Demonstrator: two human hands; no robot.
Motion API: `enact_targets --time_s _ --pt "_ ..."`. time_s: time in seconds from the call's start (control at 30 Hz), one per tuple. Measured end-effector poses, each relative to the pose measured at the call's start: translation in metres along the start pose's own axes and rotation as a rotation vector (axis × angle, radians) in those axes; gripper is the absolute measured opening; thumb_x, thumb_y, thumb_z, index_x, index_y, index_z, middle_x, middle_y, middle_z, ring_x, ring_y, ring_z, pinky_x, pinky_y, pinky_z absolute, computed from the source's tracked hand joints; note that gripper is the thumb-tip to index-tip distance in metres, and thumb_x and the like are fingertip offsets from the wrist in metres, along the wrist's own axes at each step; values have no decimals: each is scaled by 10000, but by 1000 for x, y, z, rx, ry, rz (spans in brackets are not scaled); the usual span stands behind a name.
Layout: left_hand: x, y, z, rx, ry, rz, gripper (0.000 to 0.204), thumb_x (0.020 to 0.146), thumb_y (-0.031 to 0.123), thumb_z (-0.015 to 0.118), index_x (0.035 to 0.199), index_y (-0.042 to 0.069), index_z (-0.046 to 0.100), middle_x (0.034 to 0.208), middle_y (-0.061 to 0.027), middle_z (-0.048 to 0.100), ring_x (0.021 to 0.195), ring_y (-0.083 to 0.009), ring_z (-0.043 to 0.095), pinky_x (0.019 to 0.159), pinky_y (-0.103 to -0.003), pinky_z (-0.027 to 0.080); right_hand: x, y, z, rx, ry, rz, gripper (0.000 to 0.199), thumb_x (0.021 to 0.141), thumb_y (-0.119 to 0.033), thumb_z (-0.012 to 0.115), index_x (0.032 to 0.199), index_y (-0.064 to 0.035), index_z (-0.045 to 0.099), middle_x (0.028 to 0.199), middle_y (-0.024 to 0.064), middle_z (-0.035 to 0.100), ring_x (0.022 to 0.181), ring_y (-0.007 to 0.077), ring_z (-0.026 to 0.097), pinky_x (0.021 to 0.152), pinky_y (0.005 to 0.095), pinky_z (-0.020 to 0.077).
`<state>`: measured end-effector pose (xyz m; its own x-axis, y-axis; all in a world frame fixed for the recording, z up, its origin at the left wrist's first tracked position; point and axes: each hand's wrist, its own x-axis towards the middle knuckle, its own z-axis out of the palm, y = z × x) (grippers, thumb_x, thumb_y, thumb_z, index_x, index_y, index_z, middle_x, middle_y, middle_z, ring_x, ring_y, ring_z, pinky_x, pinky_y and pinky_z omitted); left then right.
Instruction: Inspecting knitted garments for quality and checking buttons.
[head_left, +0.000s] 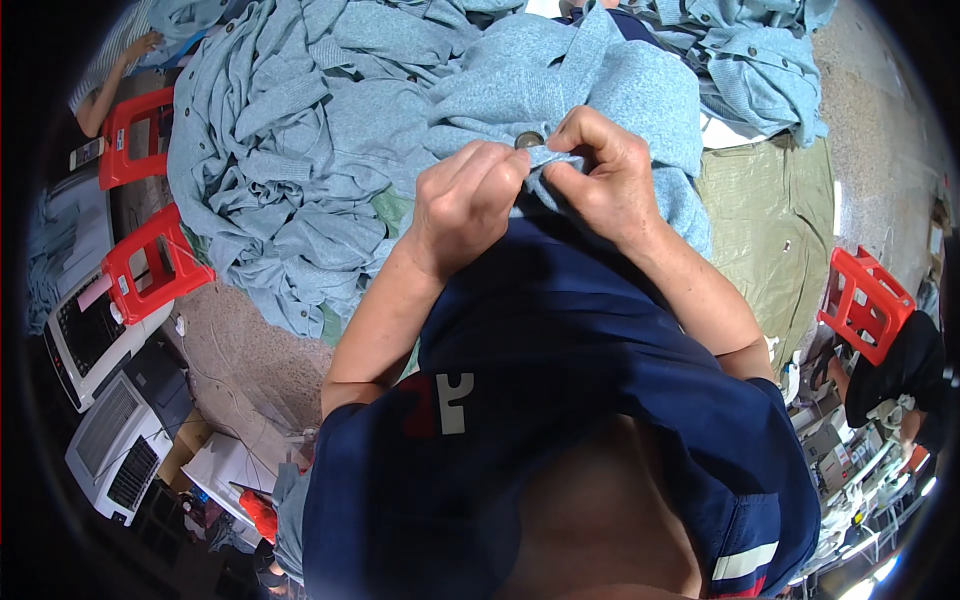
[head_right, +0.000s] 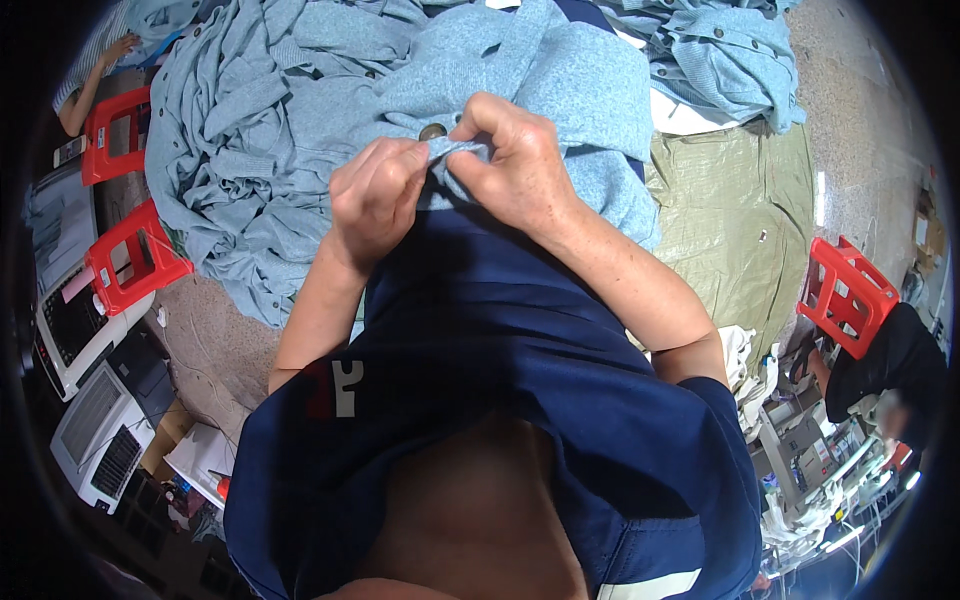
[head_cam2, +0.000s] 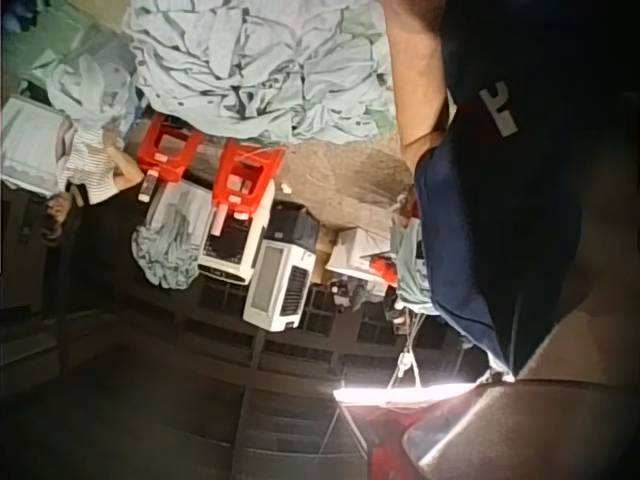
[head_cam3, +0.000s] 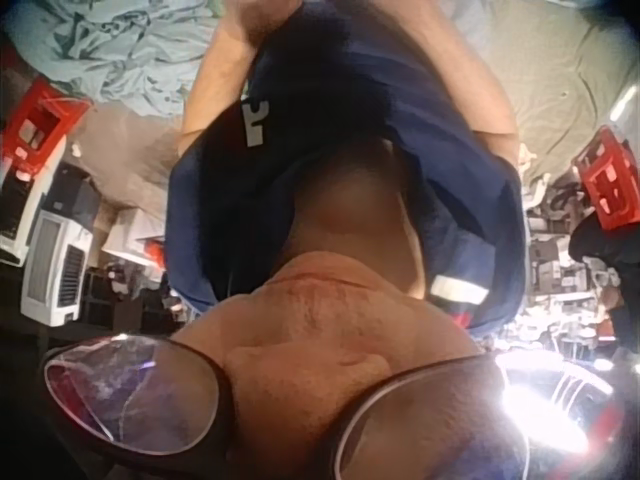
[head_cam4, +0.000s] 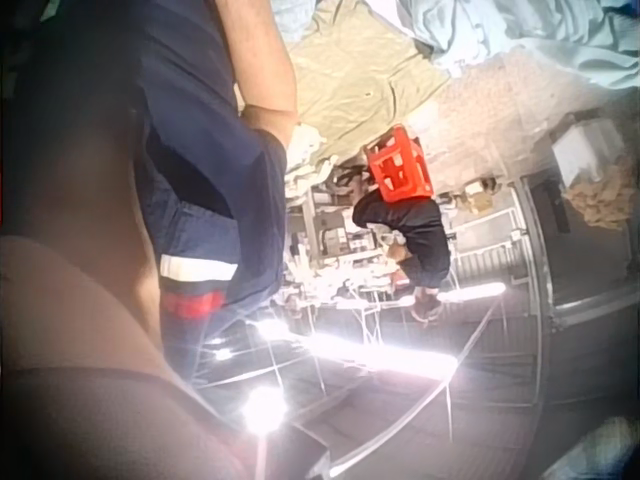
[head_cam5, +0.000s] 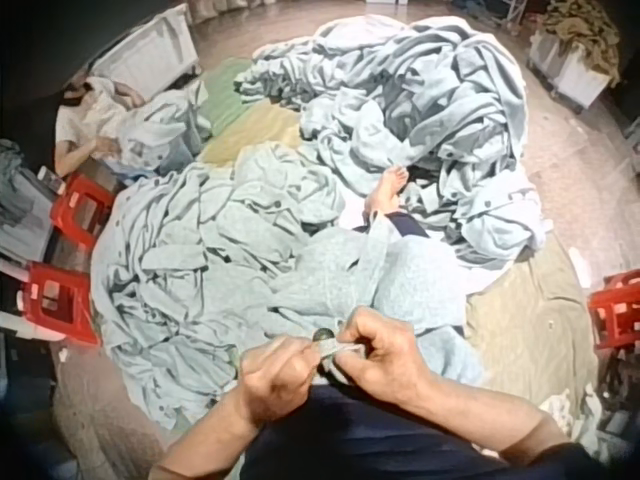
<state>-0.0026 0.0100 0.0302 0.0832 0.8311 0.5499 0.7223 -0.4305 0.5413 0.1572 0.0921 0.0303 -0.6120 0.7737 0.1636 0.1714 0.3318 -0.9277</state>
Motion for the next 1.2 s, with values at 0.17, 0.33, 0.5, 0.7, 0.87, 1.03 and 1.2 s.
enact_targets --time_s 0.17,0.33,0.5,0.7,0.87,1.03,1.2 --pt "3 -3 9 83 81 -112 158 778 -29 664 884 20 558 749 -103 629 597 -257 617 536 -324 489 2 1 -11 -198 -8 -233 178 750 -8 620 913 -47 560 916 87 566 740 273 617 606 359 514" --pt "-52 -26 -32 -259 -426 -730 202 766 120 764 831 3 613 719 -26 586 640 -83 494 594 -245 406 -11 25 -77 -702 -443 -60 161 792 -145 673 901 -50 602 913 73 567 874 281 568 774 395 452" --pt "-78 -38 -67 -398 -562 -878 160 763 86 739 798 21 597 754 0 533 756 -90 483 721 -247 386 -12 25 -94 -543 -481 -78 134 770 -95 679 888 -63 624 896 59 575 916 253 550 801 342 417" --pt "-45 -15 -84 -792 -282 -1058 187 719 52 738 806 40 573 808 8 532 781 -112 491 741 -248 375 -8 1 -97 -618 -60 -583 233 729 -72 649 959 -71 612 952 33 625 855 227 610 725 341 471" --pt "-4 7 -92 -1421 145 -961 195 754 86 738 836 22 572 853 -65 615 806 -153 597 737 -258 467 -14 3 -100 -452 -261 31 253 808 -4 632 1052 -55 590 949 124 655 821 256 655 706 340 512" --pt "1 -3 -86 -1280 216 -1014 211 809 41 686 1000 -28 629 933 -73 667 779 -130 624 741 -250 488 -22 9 -103 -37 -46 135 247 765 65 614 1002 -2 637 981 93 654 959 171 642 821 285 510" --pt "46 28 -49 -1060 -33 -932 174 847 56 673 1013 7 653 887 -15 663 783 -66 592 728 -200 466 -8 -55 -58 -167 -56 -560 275 671 62 678 928 -31 697 917 98 611 770 223 640 641 297 529"
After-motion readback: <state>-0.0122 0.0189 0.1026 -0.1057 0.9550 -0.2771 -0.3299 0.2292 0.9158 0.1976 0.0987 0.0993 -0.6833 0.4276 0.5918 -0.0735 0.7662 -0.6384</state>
